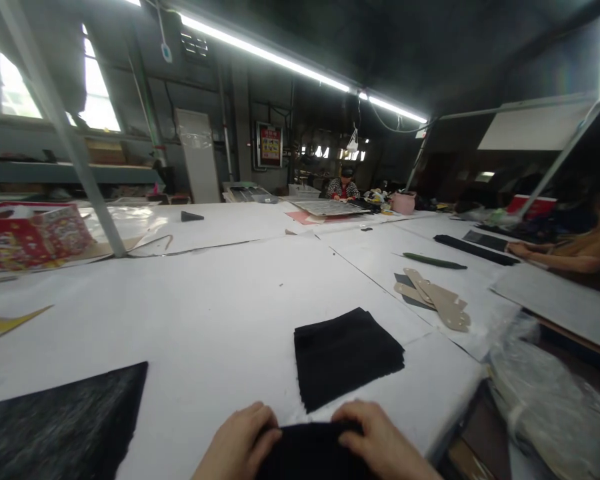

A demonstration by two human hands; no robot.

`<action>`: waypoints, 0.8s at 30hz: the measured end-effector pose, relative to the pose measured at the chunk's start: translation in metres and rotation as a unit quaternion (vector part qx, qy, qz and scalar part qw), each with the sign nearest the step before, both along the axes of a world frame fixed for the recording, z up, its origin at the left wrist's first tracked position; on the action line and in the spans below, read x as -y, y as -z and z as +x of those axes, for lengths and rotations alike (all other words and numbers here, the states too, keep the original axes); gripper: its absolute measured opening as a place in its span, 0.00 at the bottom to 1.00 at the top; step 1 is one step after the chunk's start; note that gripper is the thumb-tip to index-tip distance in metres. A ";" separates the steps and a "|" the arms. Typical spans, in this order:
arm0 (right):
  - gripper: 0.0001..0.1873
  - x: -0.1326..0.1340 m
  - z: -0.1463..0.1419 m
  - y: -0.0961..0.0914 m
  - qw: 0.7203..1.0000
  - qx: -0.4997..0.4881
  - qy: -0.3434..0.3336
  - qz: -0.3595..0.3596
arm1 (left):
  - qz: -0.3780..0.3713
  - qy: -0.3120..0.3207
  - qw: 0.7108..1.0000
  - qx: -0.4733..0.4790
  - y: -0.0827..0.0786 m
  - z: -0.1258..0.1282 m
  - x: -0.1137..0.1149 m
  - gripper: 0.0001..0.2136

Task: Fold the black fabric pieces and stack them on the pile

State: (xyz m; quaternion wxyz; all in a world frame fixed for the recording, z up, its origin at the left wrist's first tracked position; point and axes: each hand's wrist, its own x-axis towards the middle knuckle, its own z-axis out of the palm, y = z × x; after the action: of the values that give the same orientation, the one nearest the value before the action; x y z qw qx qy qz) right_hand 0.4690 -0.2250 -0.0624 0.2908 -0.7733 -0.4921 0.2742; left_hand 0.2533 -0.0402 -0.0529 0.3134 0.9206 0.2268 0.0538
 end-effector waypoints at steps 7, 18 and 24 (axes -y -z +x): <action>0.16 -0.054 0.142 -0.051 0.959 0.272 0.043 -0.061 | 0.051 -0.079 0.986 0.139 -0.008 0.134 -0.019 0.03; 0.25 -0.117 0.129 0.014 0.901 0.425 0.082 -0.018 | 0.028 -0.139 0.986 0.093 0.017 0.185 -0.048 0.04; 0.28 -0.105 0.140 0.067 0.915 0.378 0.023 0.138 | 0.050 -0.151 0.983 0.089 0.010 0.147 -0.051 0.12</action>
State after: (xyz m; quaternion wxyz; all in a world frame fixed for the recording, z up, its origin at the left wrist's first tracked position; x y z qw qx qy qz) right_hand 0.6091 -0.1197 -0.1293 0.1934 -0.7825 -0.5804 -0.1159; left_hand 0.4003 0.0107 -0.0631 0.2740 0.8819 0.3315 0.1933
